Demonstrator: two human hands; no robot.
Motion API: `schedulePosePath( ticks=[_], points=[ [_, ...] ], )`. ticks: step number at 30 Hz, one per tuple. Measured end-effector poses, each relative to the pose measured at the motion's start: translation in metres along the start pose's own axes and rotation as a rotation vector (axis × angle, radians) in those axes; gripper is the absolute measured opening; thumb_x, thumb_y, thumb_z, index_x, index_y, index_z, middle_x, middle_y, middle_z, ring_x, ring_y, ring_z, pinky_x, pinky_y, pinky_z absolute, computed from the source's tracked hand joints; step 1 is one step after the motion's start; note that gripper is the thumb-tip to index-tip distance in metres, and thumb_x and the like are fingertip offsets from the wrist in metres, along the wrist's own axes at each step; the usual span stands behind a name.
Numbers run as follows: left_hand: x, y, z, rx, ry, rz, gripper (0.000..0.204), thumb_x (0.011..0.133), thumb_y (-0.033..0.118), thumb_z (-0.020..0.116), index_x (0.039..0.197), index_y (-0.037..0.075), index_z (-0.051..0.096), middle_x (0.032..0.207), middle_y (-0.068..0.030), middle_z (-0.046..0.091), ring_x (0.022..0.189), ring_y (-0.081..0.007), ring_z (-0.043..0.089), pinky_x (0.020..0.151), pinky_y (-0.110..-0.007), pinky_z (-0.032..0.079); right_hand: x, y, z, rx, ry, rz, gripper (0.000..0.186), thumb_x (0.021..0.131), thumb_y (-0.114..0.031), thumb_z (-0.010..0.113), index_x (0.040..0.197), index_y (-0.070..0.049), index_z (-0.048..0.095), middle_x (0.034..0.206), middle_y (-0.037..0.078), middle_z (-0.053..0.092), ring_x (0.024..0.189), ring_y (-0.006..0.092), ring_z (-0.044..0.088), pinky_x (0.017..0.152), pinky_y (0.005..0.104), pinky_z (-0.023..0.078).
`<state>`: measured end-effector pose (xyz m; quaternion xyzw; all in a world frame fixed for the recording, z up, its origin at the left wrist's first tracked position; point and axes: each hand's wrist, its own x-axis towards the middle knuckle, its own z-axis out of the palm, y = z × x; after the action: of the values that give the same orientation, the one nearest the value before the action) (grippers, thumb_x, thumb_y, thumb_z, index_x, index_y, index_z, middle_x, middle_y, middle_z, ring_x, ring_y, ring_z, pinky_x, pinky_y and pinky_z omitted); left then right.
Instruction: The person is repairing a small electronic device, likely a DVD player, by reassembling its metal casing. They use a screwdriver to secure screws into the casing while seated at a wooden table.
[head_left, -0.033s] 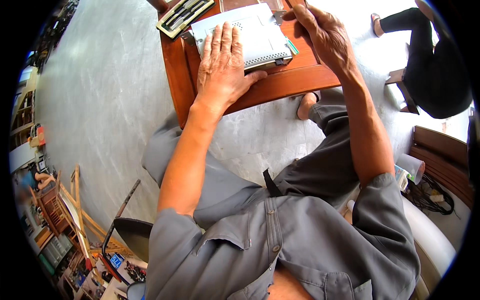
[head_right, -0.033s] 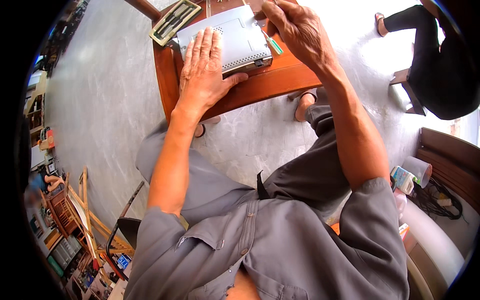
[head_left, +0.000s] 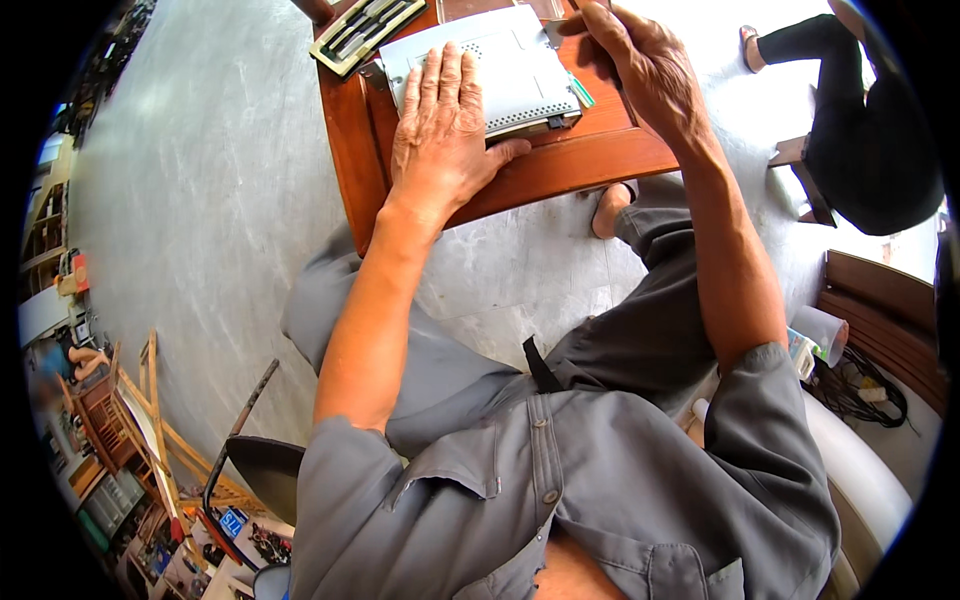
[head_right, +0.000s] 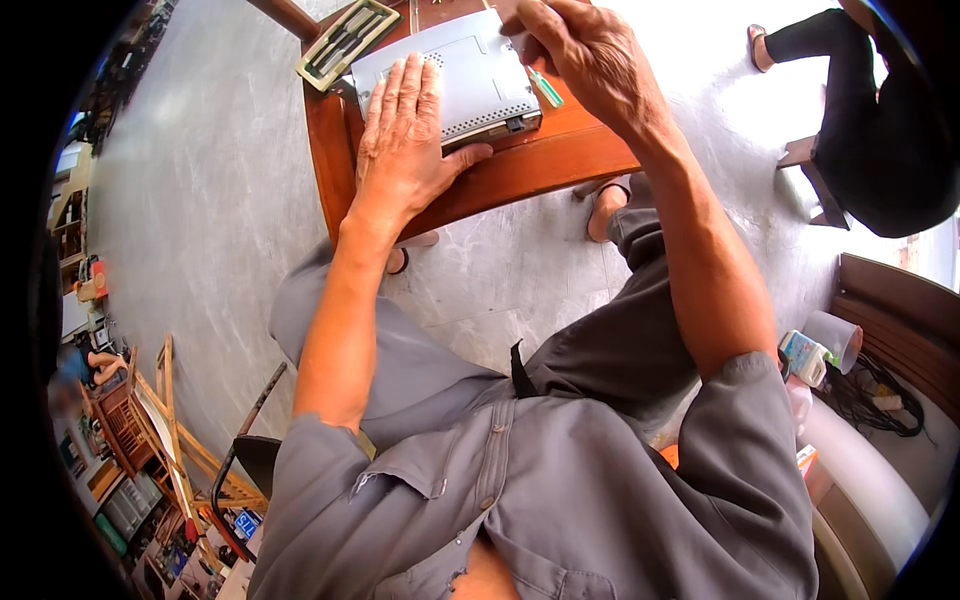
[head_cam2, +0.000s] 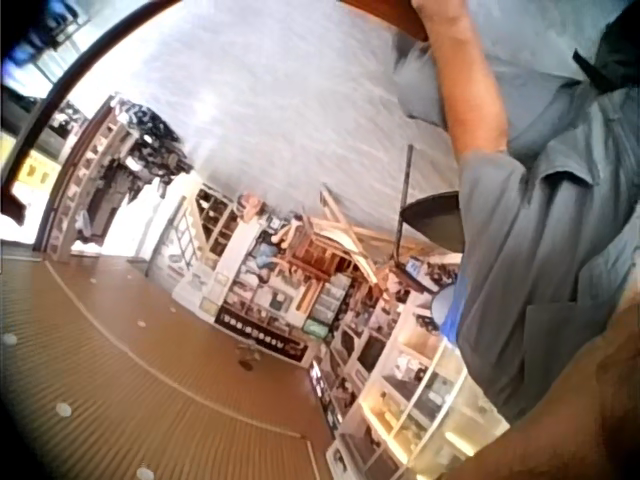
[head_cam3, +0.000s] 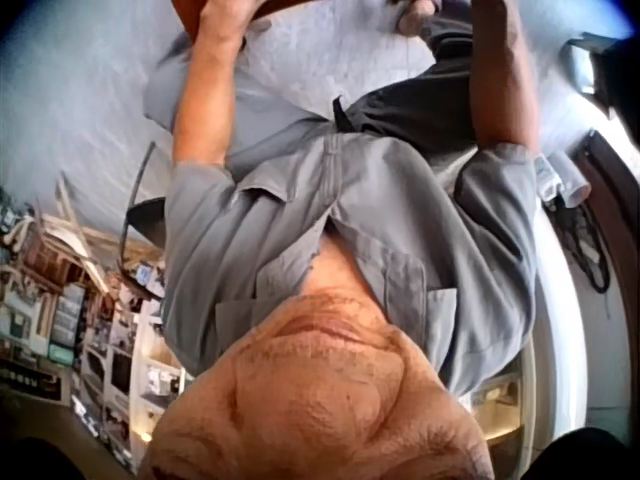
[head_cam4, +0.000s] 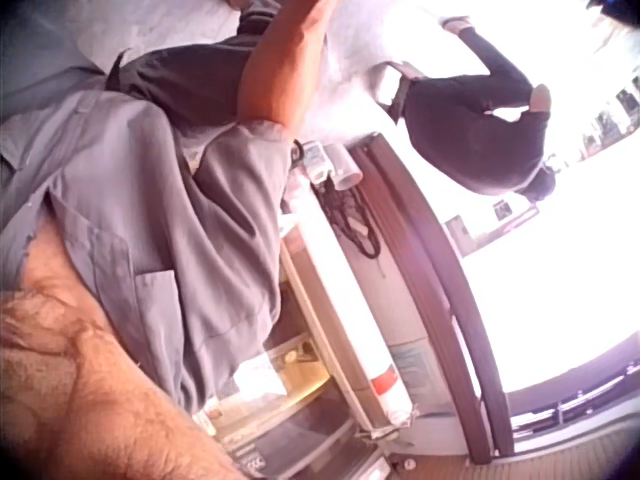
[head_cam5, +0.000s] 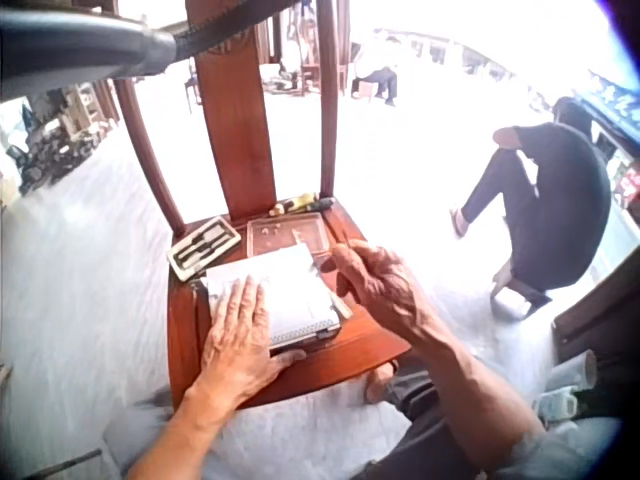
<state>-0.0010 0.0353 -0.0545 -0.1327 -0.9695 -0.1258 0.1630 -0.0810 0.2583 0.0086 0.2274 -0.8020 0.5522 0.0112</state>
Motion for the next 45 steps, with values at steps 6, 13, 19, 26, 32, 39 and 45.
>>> schedulePosePath(
  ticks=[6,13,19,26,32,39,45],
  points=[
    [0.0,-0.002,0.007,0.026,0.055,0.023,0.103,0.081,0.055,0.081,0.153,-0.004,0.039,0.161,-0.0232,0.039,0.151,-0.0379,0.034,0.125,-0.049,0.026,0.013,-0.02,0.01,-0.196,-0.015,-0.197,0.034,0.109,-0.026,0.055,0.103,0.002,0.072,0.081,0.011,0.069,0.073,0.0177,0.064,0.073,0.0341,0.052],
    [0.001,-0.001,0.01,0.051,0.059,0.019,0.101,0.082,0.056,0.079,0.153,-0.004,0.04,0.16,-0.0218,0.04,0.151,-0.037,0.034,0.125,-0.049,0.027,0.005,-0.022,0.02,-0.163,-0.11,-0.226,0.022,0.105,-0.013,0.057,0.1,0.005,0.068,0.086,0.013,0.069,0.073,0.0237,0.068,0.067,0.035,0.055],
    [-0.001,0.0,0.006,0.082,0.038,0.041,0.1,0.082,0.054,0.08,0.154,-0.003,0.038,0.161,-0.0213,0.039,0.152,-0.0361,0.032,0.125,-0.049,0.026,-0.001,-0.027,0.024,-0.091,-0.129,-0.12,0.027,0.107,-0.018,0.055,0.095,0.004,0.065,0.082,0.015,0.07,0.073,0.0234,0.071,0.068,0.0351,0.057],
    [0.0,-0.002,0.009,0.05,0.039,0.028,0.1,0.082,0.052,0.081,0.154,-0.002,0.038,0.161,-0.0227,0.038,0.153,-0.036,0.031,0.127,-0.048,0.023,-0.003,-0.023,0.024,-0.113,-0.026,-0.303,0.028,0.107,-0.018,0.055,0.091,0.004,0.062,0.079,0.017,0.068,0.069,0.0282,0.069,0.063,0.0394,0.053],
    [0.001,0.001,0.007,0.06,0.035,0.033,0.097,0.081,0.047,0.083,0.151,-0.005,0.041,0.158,-0.0246,0.042,0.15,-0.0391,0.036,0.126,-0.051,0.024,-0.003,-0.02,0.009,-0.141,-0.018,-0.168,0.033,0.108,-0.021,0.052,0.088,0.004,0.061,0.079,0.018,0.068,0.07,0.03,0.07,0.064,0.0409,0.054],
    [-0.012,0.029,0.016,0.074,0.096,0.077,0.068,0.087,0.025,0.08,0.15,0.025,0.053,0.155,-0.0086,0.049,0.145,-0.0314,0.045,0.12,-0.051,0.036,-0.009,-0.013,-0.012,-0.203,0.132,-0.317,0.017,0.102,-0.011,0.061,0.095,0.003,0.065,0.079,0.016,0.068,0.069,0.0282,0.069,0.064,0.0374,0.054],
    [-0.01,0.028,0.023,0.059,0.156,0.068,0.063,0.086,0.024,0.081,0.145,0.025,0.059,0.152,-0.0077,0.054,0.141,-0.0312,0.05,0.119,-0.052,0.038,-0.012,-0.011,-0.006,-0.21,0.101,-0.343,0.014,0.102,-0.01,0.061,0.095,0.002,0.061,0.08,0.015,0.063,0.07,0.0269,0.068,0.065,0.0377,0.054]
  ],
)
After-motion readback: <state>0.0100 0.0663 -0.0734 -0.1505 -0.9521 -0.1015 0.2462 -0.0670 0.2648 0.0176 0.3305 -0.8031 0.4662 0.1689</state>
